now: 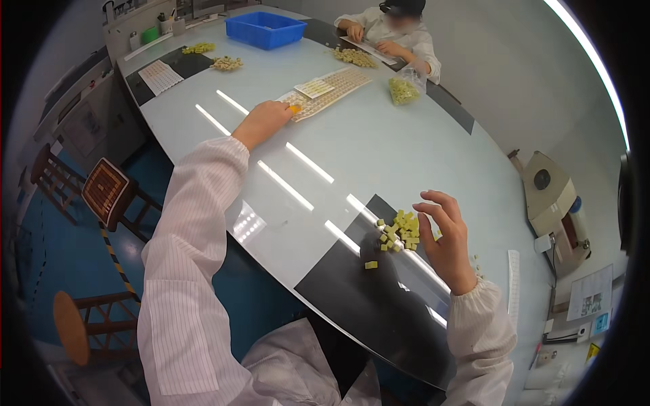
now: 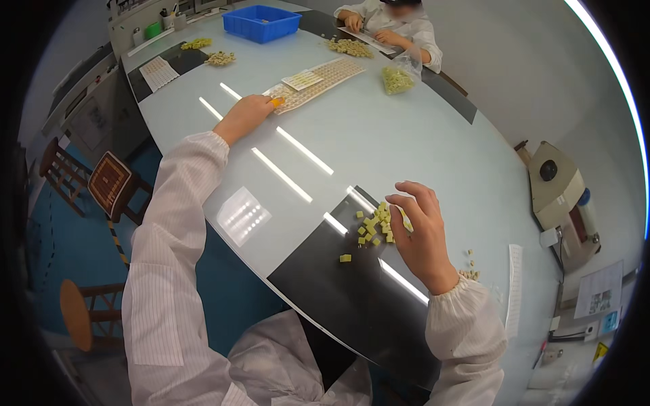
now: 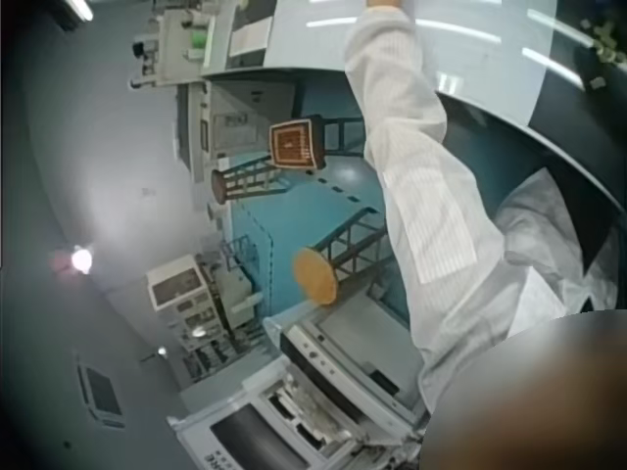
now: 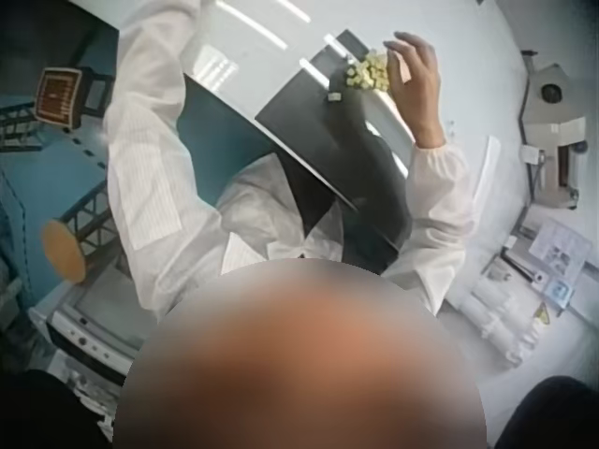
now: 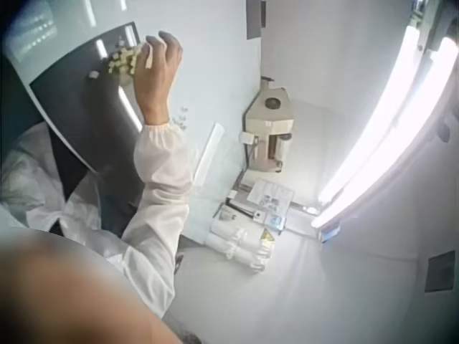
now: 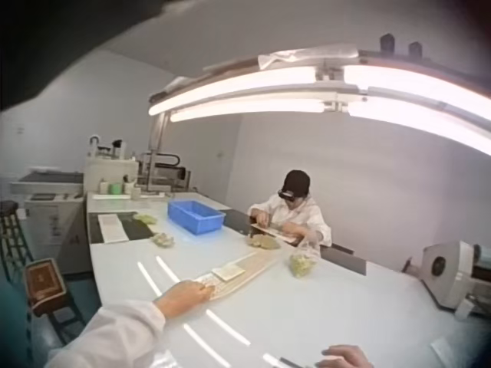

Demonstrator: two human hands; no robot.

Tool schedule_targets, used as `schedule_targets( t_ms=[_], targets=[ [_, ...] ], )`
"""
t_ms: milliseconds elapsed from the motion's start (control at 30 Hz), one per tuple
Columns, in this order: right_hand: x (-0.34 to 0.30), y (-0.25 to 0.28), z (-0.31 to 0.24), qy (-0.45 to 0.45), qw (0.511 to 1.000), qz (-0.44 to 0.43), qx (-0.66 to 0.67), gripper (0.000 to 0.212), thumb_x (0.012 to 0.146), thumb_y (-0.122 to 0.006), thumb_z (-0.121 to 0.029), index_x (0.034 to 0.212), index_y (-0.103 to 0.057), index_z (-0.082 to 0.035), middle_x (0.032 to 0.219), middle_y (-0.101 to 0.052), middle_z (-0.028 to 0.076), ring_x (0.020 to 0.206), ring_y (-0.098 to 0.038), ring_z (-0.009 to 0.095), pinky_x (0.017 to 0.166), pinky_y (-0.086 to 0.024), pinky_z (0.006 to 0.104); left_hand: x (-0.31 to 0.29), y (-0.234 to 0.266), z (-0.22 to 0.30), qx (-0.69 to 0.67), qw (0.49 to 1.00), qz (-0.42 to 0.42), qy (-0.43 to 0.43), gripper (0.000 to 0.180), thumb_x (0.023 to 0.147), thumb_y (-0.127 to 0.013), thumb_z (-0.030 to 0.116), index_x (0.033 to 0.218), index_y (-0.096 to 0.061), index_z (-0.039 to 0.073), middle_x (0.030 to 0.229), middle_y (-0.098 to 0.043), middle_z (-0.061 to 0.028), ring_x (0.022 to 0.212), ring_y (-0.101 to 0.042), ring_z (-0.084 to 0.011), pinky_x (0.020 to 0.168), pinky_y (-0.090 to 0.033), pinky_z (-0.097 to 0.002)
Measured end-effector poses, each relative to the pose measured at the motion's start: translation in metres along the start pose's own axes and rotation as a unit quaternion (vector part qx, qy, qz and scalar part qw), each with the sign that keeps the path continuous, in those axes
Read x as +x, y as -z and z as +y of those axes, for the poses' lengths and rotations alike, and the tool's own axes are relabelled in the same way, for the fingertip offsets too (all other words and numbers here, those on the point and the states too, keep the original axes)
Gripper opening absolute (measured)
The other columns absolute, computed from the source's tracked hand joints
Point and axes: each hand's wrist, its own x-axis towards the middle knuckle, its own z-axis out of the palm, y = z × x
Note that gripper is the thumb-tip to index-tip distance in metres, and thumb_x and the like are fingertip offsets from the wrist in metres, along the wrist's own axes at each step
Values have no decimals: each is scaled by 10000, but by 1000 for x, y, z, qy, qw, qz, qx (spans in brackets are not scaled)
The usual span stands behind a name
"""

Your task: Assembling small electronic components into a grid panel on a production line.

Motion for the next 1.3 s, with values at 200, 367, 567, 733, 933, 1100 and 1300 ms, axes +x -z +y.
schedule_targets(
  t_ms=[200, 367, 567, 733, 933, 1100, 1300],
  targets=[
    [-31, 32, -34, -29, 998, 11, 45, 148, 848, -603, 42, 977, -645, -18, 1104, -621, 118, 1044, -604, 283, 880, -490, 353, -73, 29, 9, -25, 997, 77, -4, 140, 861, -611, 60, 985, -657, 13, 934, -655, -138, 854, -636, -308, 770, -524, -375],
    [-64, 31, -71, -247, 819, -211, 473, 236, 981, -525, -142, 1091, -640, 32, 1101, -651, 140, 1003, -633, 233, 880, -499, 325, -160, 89, 78, -166, 955, 243, 25, 274, 769, -717, -13, 1037, -660, -1, 876, -653, -121, 746, -644, -275, 688, -530, -317],
    [-78, 2, -94, -394, 530, -335, 672, 509, 1002, -501, -344, 1344, -464, 31, 1134, -631, 170, 969, -635, 190, 838, -529, 309, -234, 164, 196, -297, 915, 270, -35, 295, 706, -767, -15, 939, -607, 69, 951, -673, -65, 795, -677, -223, 707, -544, -310],
    [-89, 10, -103, -373, 588, -352, 626, 362, 975, -565, -233, 1239, -518, 9, 1044, -658, 61, 831, -601, 46, 712, -508, 212, -246, 175, 280, -359, 891, 207, -185, 313, 729, -754, 60, 1024, -660, 107, 1014, -687, -56, 908, -673, -208, 766, -552, -290],
    [-122, 38, -70, -400, 663, -293, 561, 275, 950, -576, -108, 1176, -569, 48, 978, -674, 36, 864, -612, 51, 787, -493, 210, -229, 162, 336, -449, 843, 167, -244, 353, 797, -707, 107, 1147, -658, 128, 1132, -676, -68, 1032, -663, -228, 863, -548, -313],
    [-127, 72, -30, -374, 718, -348, 472, 255, 945, -585, -97, 1155, -619, 46, 966, -670, 16, 861, -593, 40, 790, -483, 197, -228, 159, 352, -497, 804, 136, -296, 314, 831, -694, 147, 1142, -668, 181, 1180, -661, -35, 1072, -649, -229, 925, -531, -334],
    [-131, 77, 10, -349, 833, -364, 229, 240, 925, -572, -31, 1145, -652, 22, 915, -674, 37, 797, -587, 57, 731, -492, 218, -216, 132, 330, -449, 867, 128, -176, 377, 709, -819, 187, 1062, -702, 129, 1107, -670, -47, 1073, -626, -257, 894, -533, -385]
  ],
)
